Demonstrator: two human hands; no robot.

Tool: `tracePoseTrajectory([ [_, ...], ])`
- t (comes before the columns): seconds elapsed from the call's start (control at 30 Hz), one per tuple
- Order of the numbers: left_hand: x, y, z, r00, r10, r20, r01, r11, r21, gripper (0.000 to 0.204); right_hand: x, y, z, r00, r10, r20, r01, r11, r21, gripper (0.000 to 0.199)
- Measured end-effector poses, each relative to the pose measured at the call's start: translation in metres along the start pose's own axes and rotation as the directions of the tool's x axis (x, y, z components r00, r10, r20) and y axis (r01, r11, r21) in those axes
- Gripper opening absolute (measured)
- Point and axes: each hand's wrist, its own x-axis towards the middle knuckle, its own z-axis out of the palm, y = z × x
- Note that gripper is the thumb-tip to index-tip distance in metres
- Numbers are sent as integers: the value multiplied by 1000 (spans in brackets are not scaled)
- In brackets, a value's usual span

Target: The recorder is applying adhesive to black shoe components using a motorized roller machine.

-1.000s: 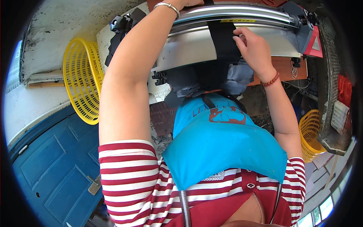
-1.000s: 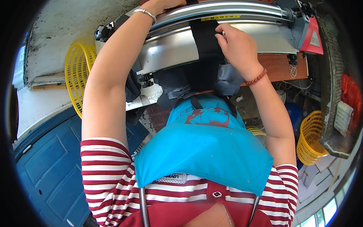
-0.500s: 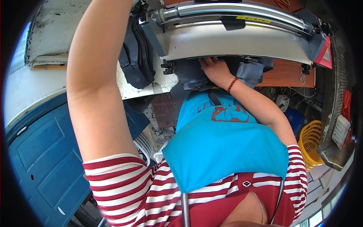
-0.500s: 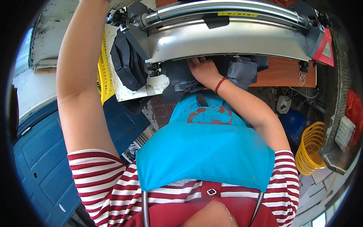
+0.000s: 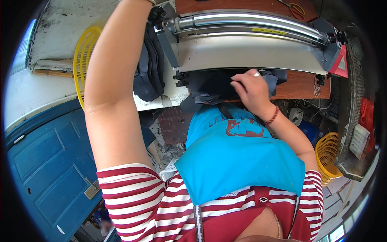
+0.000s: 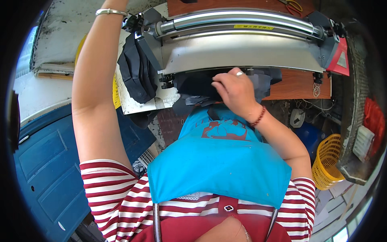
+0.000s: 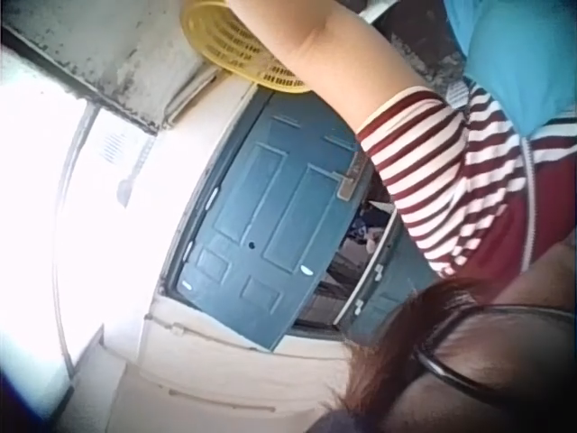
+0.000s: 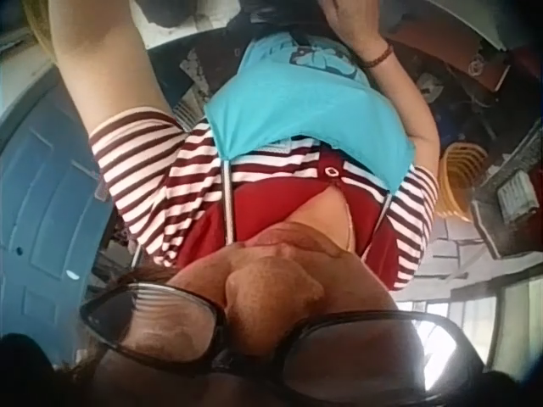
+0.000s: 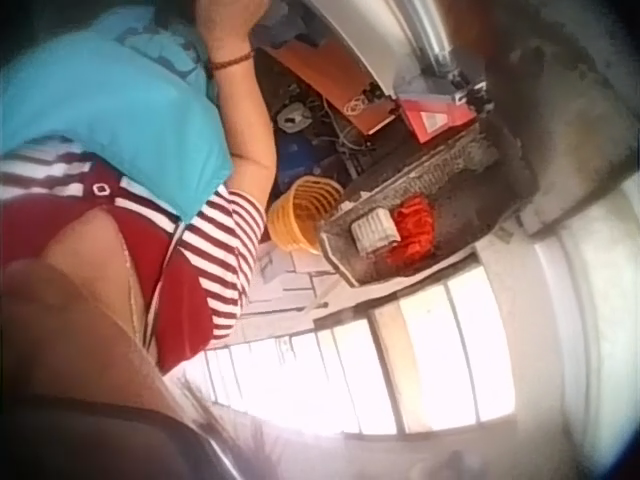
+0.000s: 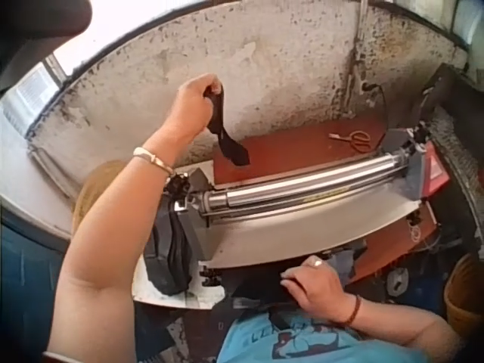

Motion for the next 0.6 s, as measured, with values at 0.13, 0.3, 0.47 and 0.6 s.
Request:
tracePoseTrajectory([
  [0.13,-27,27,64,992,-28,125,16,995,95,17,11,11,-55,828,558,48,-546,785,292,18],
  [0.3,-65,8,157,791,-105,603,75,994,74,40,43,46,-54,823,565,61,-564,800,204,16],
  [0.47,-57,8,159,690,-184,700,203,978,56,48,63,57,-58,883,467,-46,-469,881,-67,16],
  [0.6,-48,3,151,616,-386,686,499,866,39,35,48,51,-60,958,246,-151,-286,879,-382,12],
])
